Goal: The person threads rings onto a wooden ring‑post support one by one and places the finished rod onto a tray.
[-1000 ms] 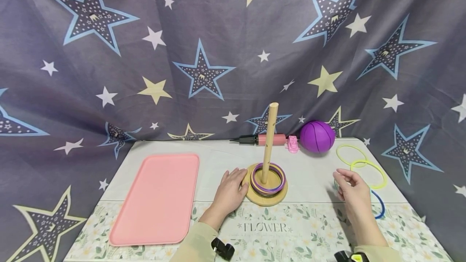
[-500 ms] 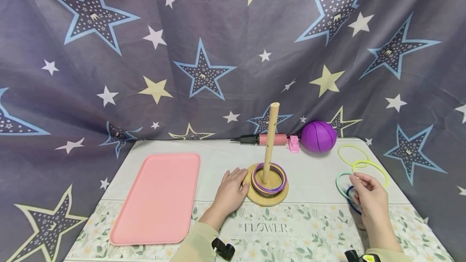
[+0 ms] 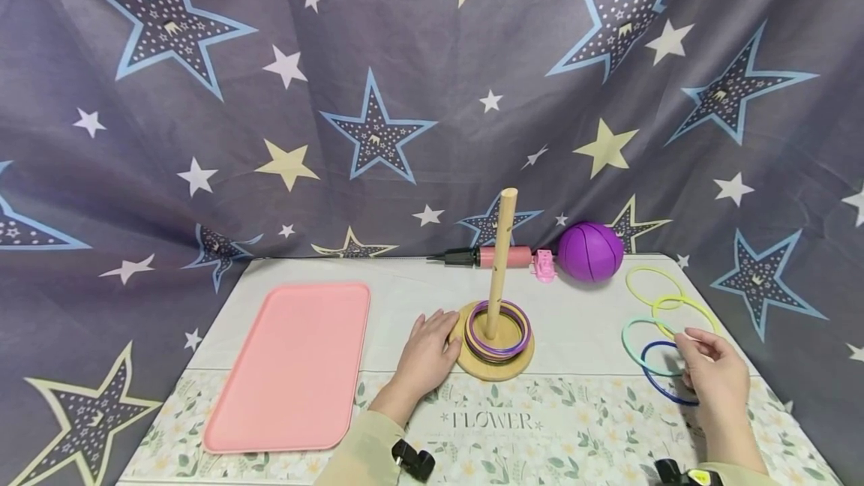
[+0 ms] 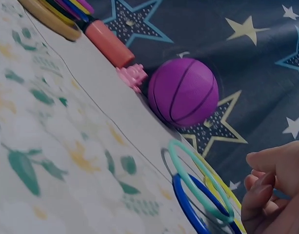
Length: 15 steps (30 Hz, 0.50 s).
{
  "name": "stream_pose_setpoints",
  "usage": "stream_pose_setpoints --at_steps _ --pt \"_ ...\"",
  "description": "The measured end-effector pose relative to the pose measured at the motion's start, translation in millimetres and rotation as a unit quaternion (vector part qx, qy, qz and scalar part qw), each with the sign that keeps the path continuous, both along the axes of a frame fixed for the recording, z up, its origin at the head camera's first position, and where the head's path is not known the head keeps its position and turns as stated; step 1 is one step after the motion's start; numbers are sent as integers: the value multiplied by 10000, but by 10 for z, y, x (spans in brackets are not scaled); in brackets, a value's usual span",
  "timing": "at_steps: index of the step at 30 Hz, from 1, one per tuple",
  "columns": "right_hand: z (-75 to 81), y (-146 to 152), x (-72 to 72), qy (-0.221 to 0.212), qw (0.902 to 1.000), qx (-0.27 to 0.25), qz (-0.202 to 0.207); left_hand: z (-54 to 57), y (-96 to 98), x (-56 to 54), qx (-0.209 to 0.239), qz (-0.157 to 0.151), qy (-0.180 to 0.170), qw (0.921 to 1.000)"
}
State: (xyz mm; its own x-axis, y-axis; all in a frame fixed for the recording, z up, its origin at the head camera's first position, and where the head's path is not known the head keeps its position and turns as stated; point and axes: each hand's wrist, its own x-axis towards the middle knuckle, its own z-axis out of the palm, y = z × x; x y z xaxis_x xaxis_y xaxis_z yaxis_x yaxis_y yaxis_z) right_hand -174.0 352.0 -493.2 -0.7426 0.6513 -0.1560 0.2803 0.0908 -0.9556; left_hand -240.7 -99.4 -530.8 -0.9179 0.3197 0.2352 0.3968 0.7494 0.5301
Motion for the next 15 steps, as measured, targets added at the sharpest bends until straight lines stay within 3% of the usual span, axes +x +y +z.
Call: stream_pose_setpoints --at_steps 8,15 --pt "-32 179 40 -220 9976 581 -308 10 3 0 53 6 1 10000" --pt "-45 290 103 -828 9850 1471 -358 8 3 -2 38 12 9 10000"
